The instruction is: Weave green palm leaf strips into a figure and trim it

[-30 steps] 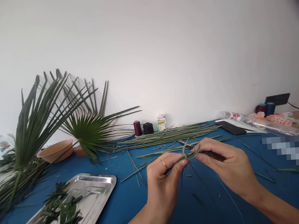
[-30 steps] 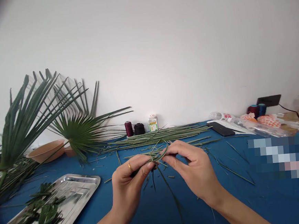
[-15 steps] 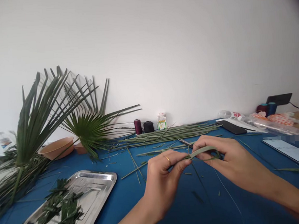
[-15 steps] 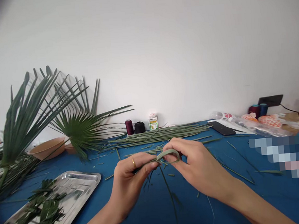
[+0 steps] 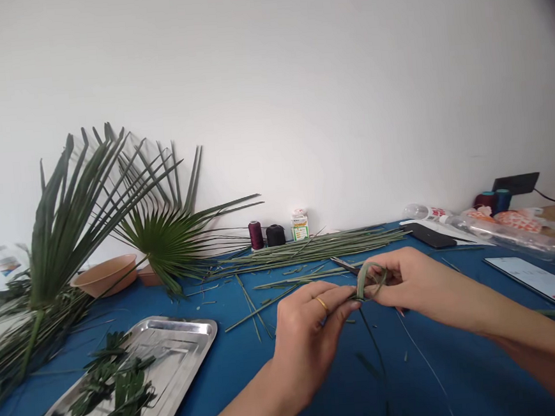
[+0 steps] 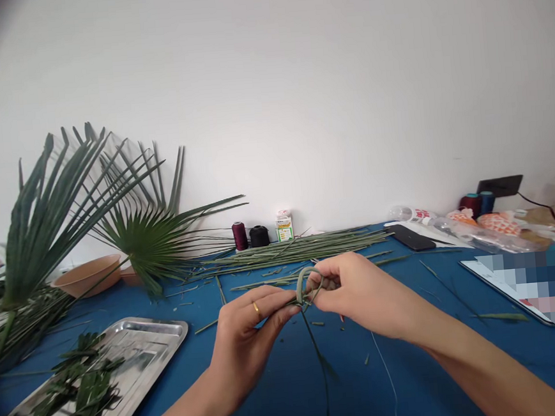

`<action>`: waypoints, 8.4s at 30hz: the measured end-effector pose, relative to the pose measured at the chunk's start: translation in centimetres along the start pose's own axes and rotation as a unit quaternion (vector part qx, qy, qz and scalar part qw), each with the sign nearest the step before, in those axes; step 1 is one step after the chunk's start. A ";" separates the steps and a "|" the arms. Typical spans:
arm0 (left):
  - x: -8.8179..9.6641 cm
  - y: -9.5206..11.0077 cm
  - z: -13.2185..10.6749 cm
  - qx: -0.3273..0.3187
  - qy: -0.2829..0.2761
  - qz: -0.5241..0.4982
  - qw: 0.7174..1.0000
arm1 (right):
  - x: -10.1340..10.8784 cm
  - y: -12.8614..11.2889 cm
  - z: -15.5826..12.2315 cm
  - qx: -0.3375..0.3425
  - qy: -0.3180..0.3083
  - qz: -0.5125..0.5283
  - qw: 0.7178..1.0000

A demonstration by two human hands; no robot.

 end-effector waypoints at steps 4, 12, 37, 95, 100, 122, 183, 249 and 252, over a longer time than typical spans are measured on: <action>0.0 0.0 0.0 0.014 0.003 -0.005 1.000 | -0.2 -0.1 -0.3 0.025 0.105 -0.123 0.987; -0.4 0.1 -0.1 0.090 -0.030 -0.067 0.993 | -0.3 -0.3 0.0 0.045 0.081 -0.177 0.980; -0.3 0.0 0.1 0.084 0.011 -0.059 0.995 | -2.9 0.9 -1.2 0.211 0.215 -0.075 0.951; -0.2 -0.7 -0.6 0.176 0.143 -0.040 0.973 | -2.4 -0.2 -0.4 0.269 0.193 -0.196 0.923; 0.0 -1.2 -0.7 0.249 0.198 -0.079 0.945 | -2.5 0.3 0.3 0.154 0.177 0.036 0.971; 0.3 -2.0 -0.9 0.262 0.293 -0.200 0.897 | -2.7 1.0 -0.8 0.103 0.109 0.011 0.989; -0.4 -1.4 -0.4 0.402 0.188 -0.316 0.839 | -2.3 -0.6 -0.4 0.150 0.165 -0.040 0.974; -3.1 -3.0 -1.7 0.519 0.218 -0.513 0.648 | -4.2 3.1 1.6 0.187 0.255 0.203 0.927; -3.1 -3.1 -1.8 0.514 0.234 -0.513 0.646 | -4.5 3.3 1.9 0.152 0.226 0.246 0.930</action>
Point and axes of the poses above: each hand's wrist, its own z-axis towards the middle knuckle, its own x-axis out of the back of the hand, y = z × x, the point moved 3 cm from there along z, towards the middle knuckle, and after that the axes turned 8 degrees about -x, right-handed, at the moved point
